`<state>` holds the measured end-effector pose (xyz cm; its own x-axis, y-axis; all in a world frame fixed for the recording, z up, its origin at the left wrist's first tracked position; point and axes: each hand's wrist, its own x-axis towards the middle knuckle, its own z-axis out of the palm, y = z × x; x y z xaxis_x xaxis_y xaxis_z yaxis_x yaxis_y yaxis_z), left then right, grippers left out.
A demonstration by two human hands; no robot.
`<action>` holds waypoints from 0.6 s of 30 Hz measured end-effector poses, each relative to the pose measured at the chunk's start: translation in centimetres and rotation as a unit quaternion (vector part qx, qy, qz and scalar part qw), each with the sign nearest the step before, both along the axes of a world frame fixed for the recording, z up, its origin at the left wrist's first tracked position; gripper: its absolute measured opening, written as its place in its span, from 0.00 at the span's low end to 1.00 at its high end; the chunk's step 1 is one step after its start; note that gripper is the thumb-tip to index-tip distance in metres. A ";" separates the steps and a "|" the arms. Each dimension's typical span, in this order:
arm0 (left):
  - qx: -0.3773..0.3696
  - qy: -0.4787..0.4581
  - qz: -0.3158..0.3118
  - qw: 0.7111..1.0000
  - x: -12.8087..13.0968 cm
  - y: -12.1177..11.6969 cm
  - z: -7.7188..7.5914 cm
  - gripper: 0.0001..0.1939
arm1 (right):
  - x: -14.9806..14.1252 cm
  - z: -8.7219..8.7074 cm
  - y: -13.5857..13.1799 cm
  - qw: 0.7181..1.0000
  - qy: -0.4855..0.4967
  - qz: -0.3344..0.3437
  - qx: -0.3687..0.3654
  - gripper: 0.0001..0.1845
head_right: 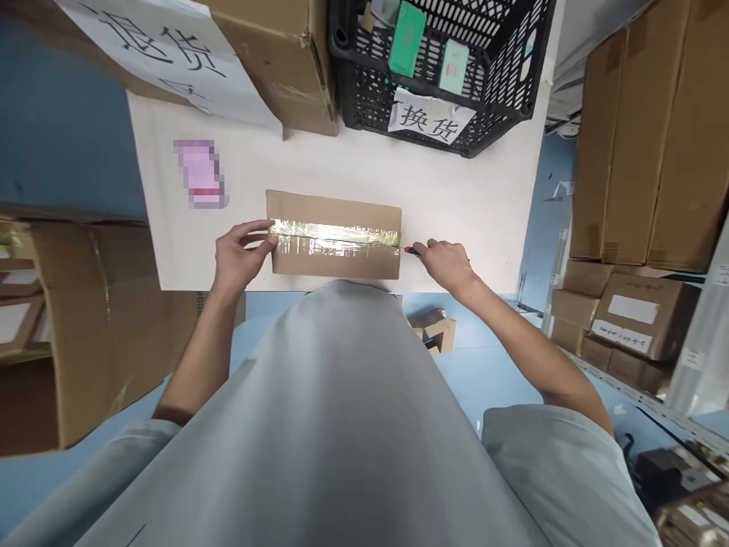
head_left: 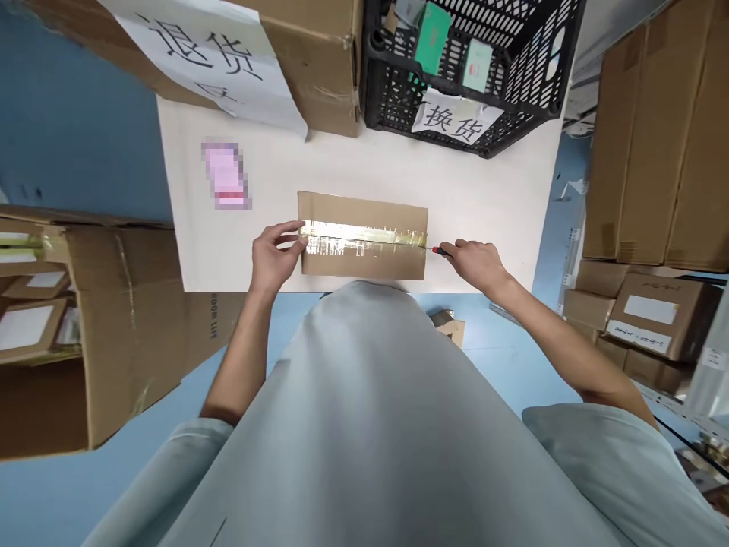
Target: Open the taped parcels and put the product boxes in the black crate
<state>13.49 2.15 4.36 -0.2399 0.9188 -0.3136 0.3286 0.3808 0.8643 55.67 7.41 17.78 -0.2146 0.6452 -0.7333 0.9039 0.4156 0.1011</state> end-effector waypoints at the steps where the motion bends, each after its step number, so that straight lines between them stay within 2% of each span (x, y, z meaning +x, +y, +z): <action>1: -0.003 0.007 0.007 1.000 0.6 -0.1 0.1 0.19 | 0.7 -0.3 0.2 1.000 0.008 0.003 -0.002 0.28; 4: -0.007 0.038 0.034 0.999 2.3 -0.4 0.5 0.18 | 2.7 -1.3 0.8 0.999 0.038 0.013 -0.005 0.27; 7: -0.006 0.080 0.054 0.995 3.7 -0.7 1.1 0.18 | 4.4 -3.1 1.0 0.997 0.081 0.019 0.005 0.27; 13: 0.001 0.183 0.057 0.981 5.2 -1.1 1.8 0.17 | 7.2 -9.6 -0.3 0.972 0.231 -0.019 0.035 0.29; 18: 0.026 0.272 0.049 0.961 6.7 -1.0 1.8 0.16 | 6.6 -14.5 -2.2 0.934 0.340 -0.108 0.032 0.29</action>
